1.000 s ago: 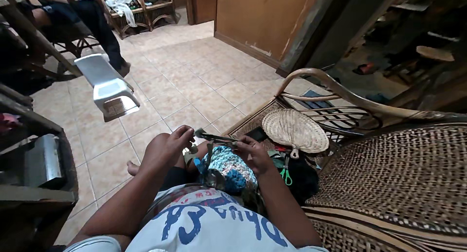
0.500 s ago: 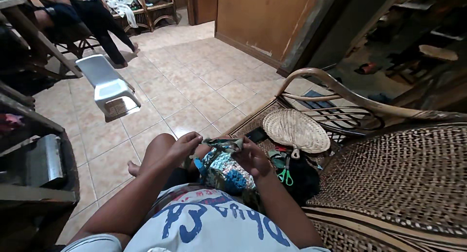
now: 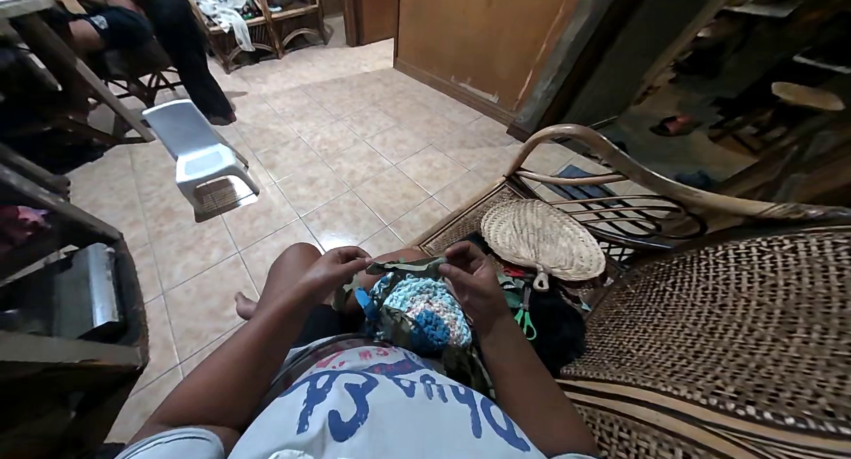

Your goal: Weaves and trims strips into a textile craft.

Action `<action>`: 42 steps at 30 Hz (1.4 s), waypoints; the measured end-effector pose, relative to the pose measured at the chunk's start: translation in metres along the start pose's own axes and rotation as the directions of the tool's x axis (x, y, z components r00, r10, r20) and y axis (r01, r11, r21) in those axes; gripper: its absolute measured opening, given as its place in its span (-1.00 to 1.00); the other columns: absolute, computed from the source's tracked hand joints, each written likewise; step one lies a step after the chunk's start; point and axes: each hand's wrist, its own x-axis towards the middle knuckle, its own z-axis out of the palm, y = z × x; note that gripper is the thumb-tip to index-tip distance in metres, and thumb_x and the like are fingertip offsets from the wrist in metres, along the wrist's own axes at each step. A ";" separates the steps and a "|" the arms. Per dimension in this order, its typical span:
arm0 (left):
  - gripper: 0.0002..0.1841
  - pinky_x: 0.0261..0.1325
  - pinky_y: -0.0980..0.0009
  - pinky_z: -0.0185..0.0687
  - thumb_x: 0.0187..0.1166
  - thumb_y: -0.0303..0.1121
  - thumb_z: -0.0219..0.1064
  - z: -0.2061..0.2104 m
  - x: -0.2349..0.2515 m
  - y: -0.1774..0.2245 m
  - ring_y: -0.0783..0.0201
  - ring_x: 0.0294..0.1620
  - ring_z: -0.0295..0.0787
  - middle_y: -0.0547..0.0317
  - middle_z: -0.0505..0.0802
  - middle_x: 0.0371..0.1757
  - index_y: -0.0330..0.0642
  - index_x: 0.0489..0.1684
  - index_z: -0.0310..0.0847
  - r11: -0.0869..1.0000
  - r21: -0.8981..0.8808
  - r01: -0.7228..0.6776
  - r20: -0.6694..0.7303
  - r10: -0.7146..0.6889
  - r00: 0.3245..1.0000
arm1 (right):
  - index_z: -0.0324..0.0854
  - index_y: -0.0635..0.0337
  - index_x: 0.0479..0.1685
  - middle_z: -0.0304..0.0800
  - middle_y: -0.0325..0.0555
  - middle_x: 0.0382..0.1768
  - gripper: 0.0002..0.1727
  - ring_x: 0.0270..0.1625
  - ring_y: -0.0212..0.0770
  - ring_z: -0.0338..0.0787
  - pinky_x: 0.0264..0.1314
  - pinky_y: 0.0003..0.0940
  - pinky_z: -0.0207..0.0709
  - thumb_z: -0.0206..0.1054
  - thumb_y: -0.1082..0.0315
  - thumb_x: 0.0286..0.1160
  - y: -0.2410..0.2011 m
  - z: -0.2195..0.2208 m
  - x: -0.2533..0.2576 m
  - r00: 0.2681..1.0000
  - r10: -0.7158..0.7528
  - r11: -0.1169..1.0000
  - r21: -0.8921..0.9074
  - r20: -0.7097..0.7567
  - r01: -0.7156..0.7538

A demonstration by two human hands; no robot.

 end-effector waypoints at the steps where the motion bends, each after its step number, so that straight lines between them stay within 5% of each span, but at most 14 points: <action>1: -0.87 -0.38 0.66 0.44 0.73 -0.39 0.22 0.002 -0.001 0.001 0.60 -0.55 0.46 0.43 0.65 -0.46 -0.18 -0.16 0.67 1.000 -0.010 -0.003 0.006 0.003 1.000 | 0.70 0.12 -0.17 0.85 -0.29 -0.25 -0.71 -0.21 -0.44 0.82 -0.01 -0.45 0.77 0.48 0.65 0.16 0.002 0.002 0.000 0.994 -0.103 0.986 -0.132 -0.031 0.098; 4: -0.86 -0.40 0.66 0.44 0.74 -0.38 0.19 0.006 -0.002 0.002 0.61 -0.57 0.46 0.45 0.64 -0.49 -0.15 -0.20 0.65 0.999 -0.047 -0.006 0.022 0.007 1.000 | 0.72 0.39 -0.17 0.82 -0.11 -0.18 -0.76 -0.17 -0.41 0.81 -0.02 -0.47 0.76 0.46 0.64 0.12 0.017 -0.002 0.005 0.893 -0.448 0.728 -0.563 0.043 0.392; 6: -0.84 -0.41 0.66 0.42 0.75 -0.37 0.18 0.006 -0.003 0.003 0.60 -0.58 0.44 0.45 0.63 -0.51 -0.15 -0.21 0.64 0.998 -0.059 -0.004 0.032 0.006 0.999 | 0.75 0.44 -0.19 0.82 0.05 -0.19 -0.76 -0.15 -0.32 0.81 -0.03 -0.45 0.73 0.43 0.62 0.07 0.022 -0.003 0.007 0.830 -0.552 0.557 -0.703 0.085 0.443; 8: -0.82 -0.46 0.67 0.38 0.76 -0.37 0.15 0.006 -0.004 0.002 0.61 -0.62 0.40 0.47 0.58 -0.55 -0.13 -0.24 0.63 0.997 -0.079 0.000 0.048 0.004 0.999 | 0.73 0.46 -0.22 0.78 0.09 -0.23 -0.77 -0.24 -0.32 0.75 -0.15 -0.52 0.68 0.41 0.64 0.06 0.026 -0.001 0.006 0.797 -0.603 0.512 -0.743 0.047 0.431; 14: -0.85 -0.49 0.68 0.33 0.75 -0.35 0.20 0.011 -0.005 0.004 0.64 -0.62 0.37 0.51 0.60 -0.54 -0.10 -0.21 0.66 0.998 -0.064 0.008 0.103 -0.001 0.995 | 0.58 0.47 -0.10 0.73 -0.17 -0.27 -0.75 -0.34 -0.59 0.67 -0.26 -0.66 0.61 0.31 0.67 0.19 0.025 0.011 0.004 0.851 -0.472 0.767 -0.583 -0.231 0.268; 16: -0.90 -0.44 0.70 0.36 0.70 -0.38 0.28 0.016 -0.008 0.009 0.66 -0.56 0.43 0.47 0.68 -0.44 -0.18 -0.09 0.68 0.999 0.039 -0.032 0.082 0.029 0.996 | 0.59 0.48 -0.10 0.74 -0.13 -0.25 -0.75 -0.32 -0.58 0.67 -0.23 -0.66 0.61 0.31 0.67 0.19 0.027 0.010 0.005 0.828 -0.507 0.734 -0.624 -0.241 0.268; 19: -0.77 -0.19 0.66 0.50 0.69 -0.32 0.33 0.020 -0.014 0.015 0.66 -0.37 0.56 0.30 0.78 -0.28 -0.29 0.08 0.72 0.915 0.359 -0.182 0.036 0.181 0.983 | 0.66 0.52 -0.15 0.77 0.12 -0.24 -0.77 -0.30 -0.34 0.73 -0.19 -0.52 0.64 0.33 0.67 0.16 0.030 0.003 0.006 0.782 -0.612 0.538 -0.785 -0.115 0.306; 21: -0.74 -0.09 0.47 0.60 0.71 -0.33 0.28 0.024 -0.020 0.016 0.45 -0.30 0.66 0.06 0.84 -0.21 -0.33 0.10 0.75 0.754 0.596 -0.275 -0.002 0.344 0.939 | 0.72 0.48 -0.20 0.80 0.18 -0.24 -0.78 -0.26 -0.20 0.79 -0.15 -0.41 0.68 0.33 0.67 0.12 0.030 0.000 0.007 0.777 -0.629 0.442 -0.832 -0.021 0.336; 24: -0.77 0.06 0.27 0.75 0.69 -0.43 0.24 0.028 -0.024 0.013 0.17 -0.13 0.82 -0.13 0.85 -0.04 -0.36 0.10 0.73 0.591 0.739 -0.324 -0.013 0.493 0.870 | 0.76 0.41 -0.24 0.76 0.10 -0.21 -0.78 -0.14 -0.23 0.75 -0.06 -0.47 0.66 0.33 0.67 0.09 0.031 0.000 0.008 0.797 -0.604 0.481 -0.799 -0.003 0.361; 28: -0.79 -0.05 0.20 0.68 0.70 -0.52 0.11 0.032 -0.023 0.012 0.14 -0.23 0.73 -0.16 0.78 -0.15 -0.48 0.10 0.55 0.718 0.636 -0.282 -0.060 0.410 0.910 | 0.71 0.46 -0.13 0.74 0.08 -0.10 -0.76 -0.03 -0.30 0.75 0.01 -0.50 0.67 0.28 0.67 0.19 0.029 0.004 0.006 0.843 -0.532 0.621 -0.713 -0.079 0.325; 32: -0.80 -0.22 0.55 0.40 0.71 -0.41 -0.05 0.030 -0.028 0.020 0.49 -0.36 0.43 0.23 0.52 -0.33 -0.34 -0.03 0.44 0.922 0.296 -0.251 -0.056 0.279 0.959 | 0.61 0.47 0.03 0.74 0.00 -0.02 -0.72 0.01 -0.42 0.75 0.06 -0.50 0.68 0.23 0.65 0.33 0.020 0.008 0.004 0.904 -0.382 0.791 -0.575 -0.195 0.210; 35: -0.67 -0.37 0.69 0.31 0.82 -0.26 -0.09 0.024 -0.028 0.027 0.65 -0.50 0.35 0.46 0.52 -0.45 -0.20 -0.15 0.59 0.981 0.124 -0.147 0.017 0.146 0.989 | 0.58 0.44 0.09 0.74 -0.09 0.00 -0.70 -0.02 -0.49 0.75 0.03 -0.54 0.69 0.20 0.62 0.38 0.012 0.011 0.003 0.918 -0.332 0.833 -0.524 -0.217 0.177; 39: -0.71 -0.27 0.69 0.39 0.80 -0.24 0.15 0.008 -0.023 0.030 0.73 -0.43 0.45 0.50 0.71 -0.36 -0.20 -0.12 0.77 0.925 0.339 -0.169 0.240 0.089 0.967 | 0.60 0.40 0.13 0.74 -0.14 0.01 -0.70 -0.06 -0.50 0.76 -0.01 -0.52 0.71 0.15 0.60 0.45 0.008 0.013 0.003 0.922 -0.336 0.841 -0.502 -0.193 0.202; 42: -0.75 -0.24 0.74 0.41 0.76 -0.25 0.20 0.009 -0.027 0.032 0.79 -0.38 0.49 0.53 0.75 -0.32 -0.17 -0.14 0.78 0.900 0.356 -0.250 0.285 0.150 0.947 | 0.63 0.45 0.16 0.78 -0.05 0.05 -0.66 -0.06 -0.48 0.77 0.03 -0.50 0.69 0.09 0.58 0.48 0.014 0.009 0.005 0.902 -0.417 0.756 -0.593 -0.110 0.277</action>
